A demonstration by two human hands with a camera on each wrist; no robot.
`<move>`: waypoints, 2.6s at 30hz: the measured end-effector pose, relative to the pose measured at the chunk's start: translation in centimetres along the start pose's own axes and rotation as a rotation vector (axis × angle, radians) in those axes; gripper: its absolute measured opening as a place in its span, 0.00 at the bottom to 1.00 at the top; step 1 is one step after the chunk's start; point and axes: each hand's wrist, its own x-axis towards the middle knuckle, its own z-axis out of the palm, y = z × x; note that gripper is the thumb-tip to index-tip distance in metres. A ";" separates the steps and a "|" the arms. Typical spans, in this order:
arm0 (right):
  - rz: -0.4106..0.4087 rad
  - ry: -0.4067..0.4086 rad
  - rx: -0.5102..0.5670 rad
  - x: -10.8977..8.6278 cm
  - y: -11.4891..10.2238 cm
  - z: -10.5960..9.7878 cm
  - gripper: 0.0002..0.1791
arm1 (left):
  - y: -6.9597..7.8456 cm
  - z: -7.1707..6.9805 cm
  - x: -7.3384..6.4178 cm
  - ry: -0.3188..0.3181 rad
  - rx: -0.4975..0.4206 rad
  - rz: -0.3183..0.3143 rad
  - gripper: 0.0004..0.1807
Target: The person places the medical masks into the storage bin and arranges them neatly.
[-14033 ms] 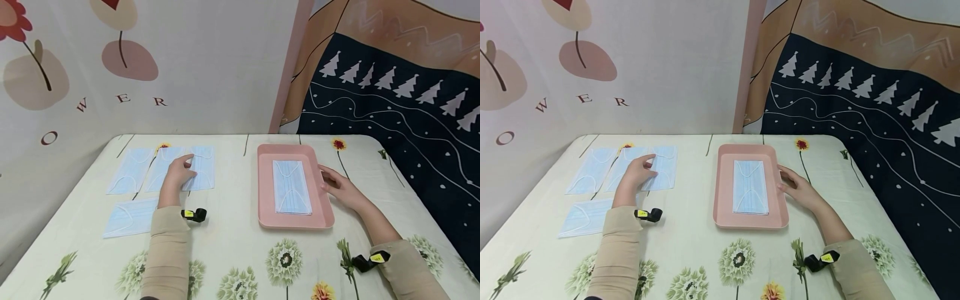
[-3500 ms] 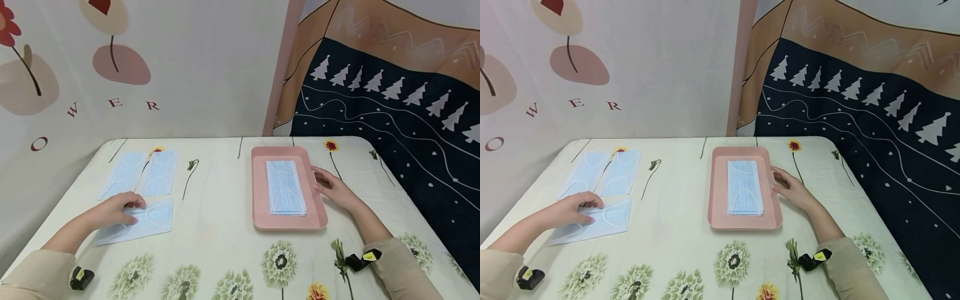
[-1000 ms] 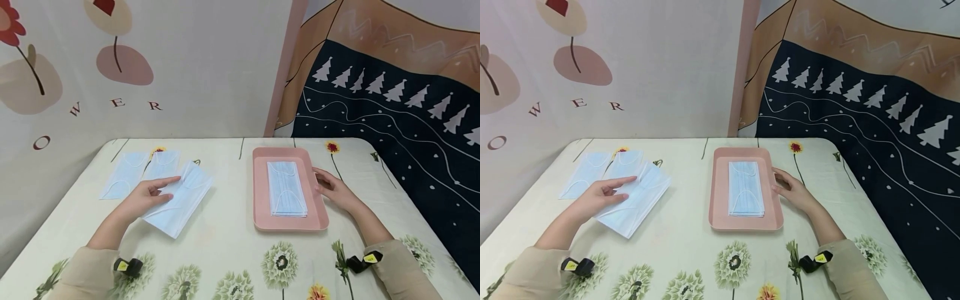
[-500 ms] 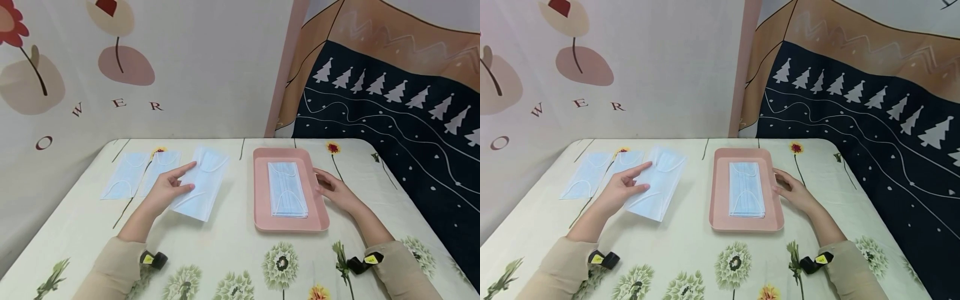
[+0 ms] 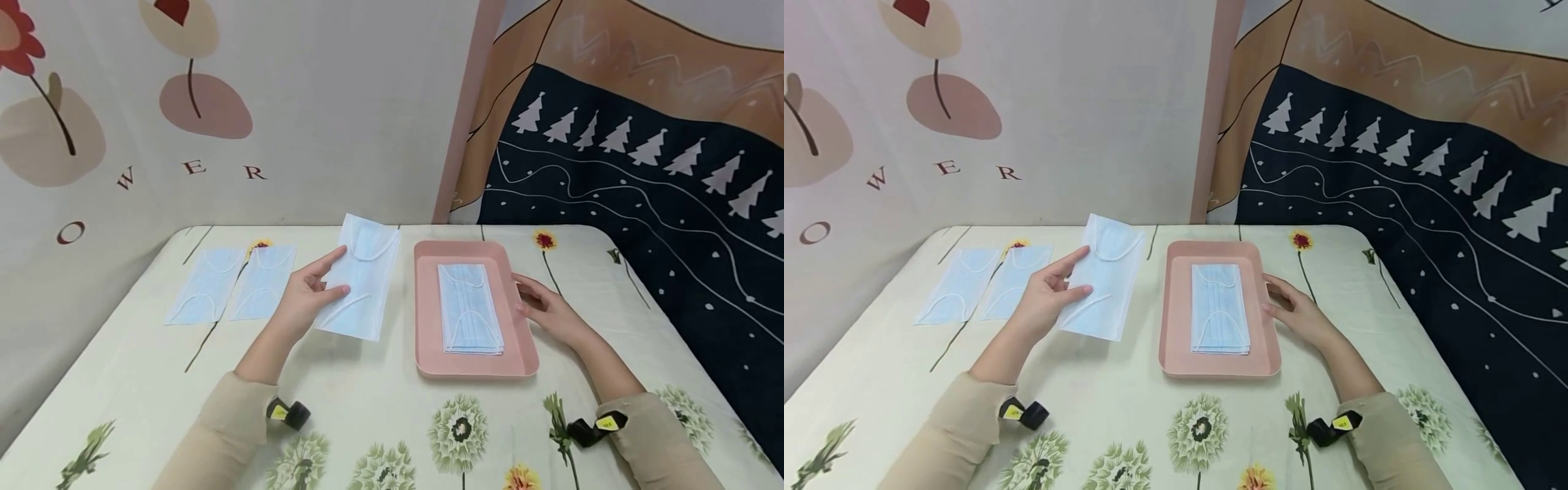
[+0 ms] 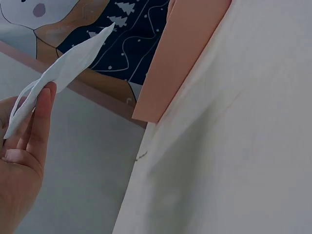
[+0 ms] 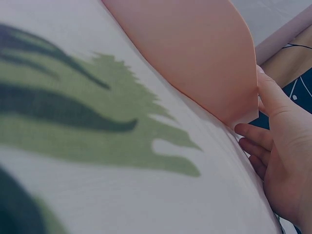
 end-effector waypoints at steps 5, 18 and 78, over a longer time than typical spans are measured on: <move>0.003 -0.004 0.001 0.1 0.1 0.1 0.35 | 0.3 1.7 0.7 0.002 -0.120 0.014 0.38; 0.018 -0.002 -0.006 0.0 0.0 0.0 0.35 | 0.6 6.0 2.1 -0.002 -0.367 0.060 0.39; 0.018 -0.009 -0.031 -0.1 0.0 0.0 0.35 | -2.0 19.6 4.7 0.214 -0.179 -0.178 0.38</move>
